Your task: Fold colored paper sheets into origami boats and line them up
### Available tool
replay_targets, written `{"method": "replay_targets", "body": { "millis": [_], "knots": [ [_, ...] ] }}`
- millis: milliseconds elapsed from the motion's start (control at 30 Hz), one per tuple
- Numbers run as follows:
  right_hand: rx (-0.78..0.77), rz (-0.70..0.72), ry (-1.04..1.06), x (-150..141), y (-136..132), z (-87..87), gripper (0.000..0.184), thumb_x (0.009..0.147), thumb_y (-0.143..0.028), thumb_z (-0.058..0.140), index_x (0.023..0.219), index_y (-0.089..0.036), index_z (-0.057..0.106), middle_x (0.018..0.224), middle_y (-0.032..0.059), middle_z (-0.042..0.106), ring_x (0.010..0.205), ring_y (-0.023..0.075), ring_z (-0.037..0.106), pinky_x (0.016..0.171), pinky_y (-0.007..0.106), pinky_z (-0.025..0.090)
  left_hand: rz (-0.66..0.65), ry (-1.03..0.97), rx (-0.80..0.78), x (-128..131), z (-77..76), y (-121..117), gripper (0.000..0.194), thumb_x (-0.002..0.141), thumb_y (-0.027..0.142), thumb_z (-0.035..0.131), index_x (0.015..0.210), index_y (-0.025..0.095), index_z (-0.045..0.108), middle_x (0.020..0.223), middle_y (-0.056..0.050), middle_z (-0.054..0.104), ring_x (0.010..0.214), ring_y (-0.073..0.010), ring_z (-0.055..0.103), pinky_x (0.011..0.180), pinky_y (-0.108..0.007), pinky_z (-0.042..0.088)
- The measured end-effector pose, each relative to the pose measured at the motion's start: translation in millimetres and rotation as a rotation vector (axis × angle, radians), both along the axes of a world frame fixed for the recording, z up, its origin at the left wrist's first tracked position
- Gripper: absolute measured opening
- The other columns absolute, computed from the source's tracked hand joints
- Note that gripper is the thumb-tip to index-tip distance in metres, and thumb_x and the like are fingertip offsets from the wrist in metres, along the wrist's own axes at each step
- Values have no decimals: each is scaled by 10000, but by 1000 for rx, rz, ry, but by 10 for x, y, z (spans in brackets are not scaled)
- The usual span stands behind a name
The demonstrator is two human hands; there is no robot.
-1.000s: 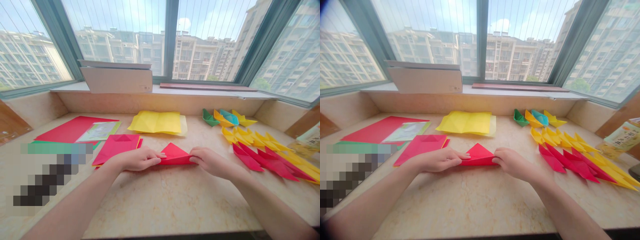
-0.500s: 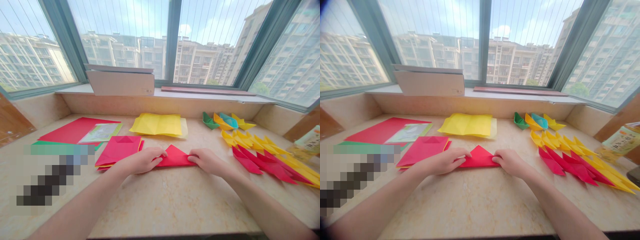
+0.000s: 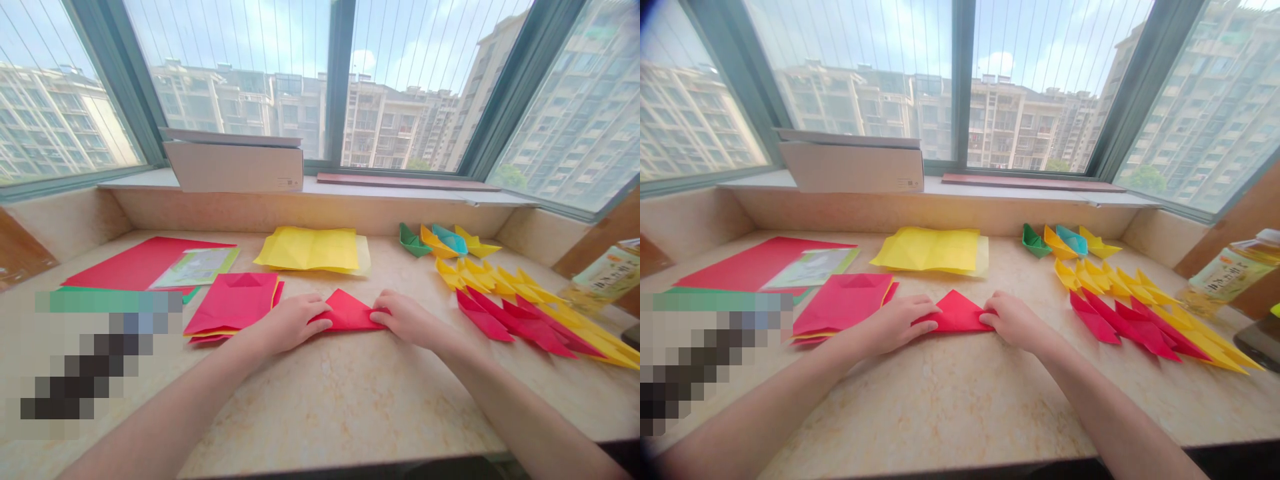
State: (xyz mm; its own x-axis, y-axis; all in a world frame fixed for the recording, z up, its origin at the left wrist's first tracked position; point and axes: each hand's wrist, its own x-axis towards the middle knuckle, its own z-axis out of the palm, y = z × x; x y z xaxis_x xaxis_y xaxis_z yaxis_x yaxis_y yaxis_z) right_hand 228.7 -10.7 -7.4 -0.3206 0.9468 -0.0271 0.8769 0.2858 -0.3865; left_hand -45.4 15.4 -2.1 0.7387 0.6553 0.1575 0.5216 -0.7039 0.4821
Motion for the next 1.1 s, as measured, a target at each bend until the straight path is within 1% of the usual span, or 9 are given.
{"method": "replay_targets", "body": {
  "millis": [133,233,433,567,733,833,933,1000,1100],
  "knots": [
    [-23,-122,49,28,-3,-35,240,880,-415,597,949,-189,644,981,82,666,874,225,627,743,322,437,-4,2,-38,-20,29,-9,348,963,445,462,1059,205,695,1073,-87,652,976,-224,613,889,-346,460],
    [-37,-207,84,55,1,-62,343,816,-452,669,1052,-207,622,990,71,693,898,241,635,732,323,436,-8,25,-64,-52,50,0,332,951,409,496,1139,203,676,1120,-96,658,1031,-237,613,931,-372,461],
    [-59,-217,125,94,9,-47,342,795,-467,678,1020,-210,661,909,63,712,829,229,643,673,298,422,108,46,-48,-77,52,-20,507,861,439,624,1299,184,592,1381,-140,563,1273,-319,510,1077,-467,386],
    [-109,-158,137,107,-7,3,265,782,-425,686,943,-214,690,865,51,712,781,214,640,630,283,414,139,54,-50,-58,78,-65,540,859,405,622,1349,191,550,1328,-134,614,1198,-321,577,1040,-468,428],
    [-110,-149,159,86,-40,11,225,749,-391,707,861,-204,655,863,51,701,776,216,627,599,277,404,130,-76,-67,-46,107,-80,594,820,345,673,1382,234,513,1333,-115,610,1175,-313,586,1018,-449,443],
    [-167,-148,254,67,-46,6,167,764,-315,674,857,-204,592,811,28,691,714,188,615,563,263,398,135,-157,-152,-37,120,-79,641,771,323,728,1371,231,520,1297,-110,628,1127,-296,604,981,-418,469],
    [-125,-122,378,84,-12,-1,126,780,-261,642,814,-201,536,791,17,674,722,178,615,594,266,429,129,-227,-211,-29,117,-73,651,758,306,744,1365,248,517,1240,-90,650,1047,-266,621,930,-403,494],
    [-110,-78,504,121,29,-10,145,813,-288,628,808,-199,513,794,20,668,732,179,626,623,277,454,175,-289,-205,-35,102,-55,687,745,322,762,1375,239,498,1225,-98,641,1032,-261,610,936,-423,488],
    [-176,-35,733,183,83,-22,235,867,-402,608,867,-200,487,766,29,680,681,181,639,592,282,454,259,-462,-219,-59,82,-3,845,731,392,784,1452,221,378,1341,-152,543,1163,-286,551,1029,-473,425]
  ]
}}
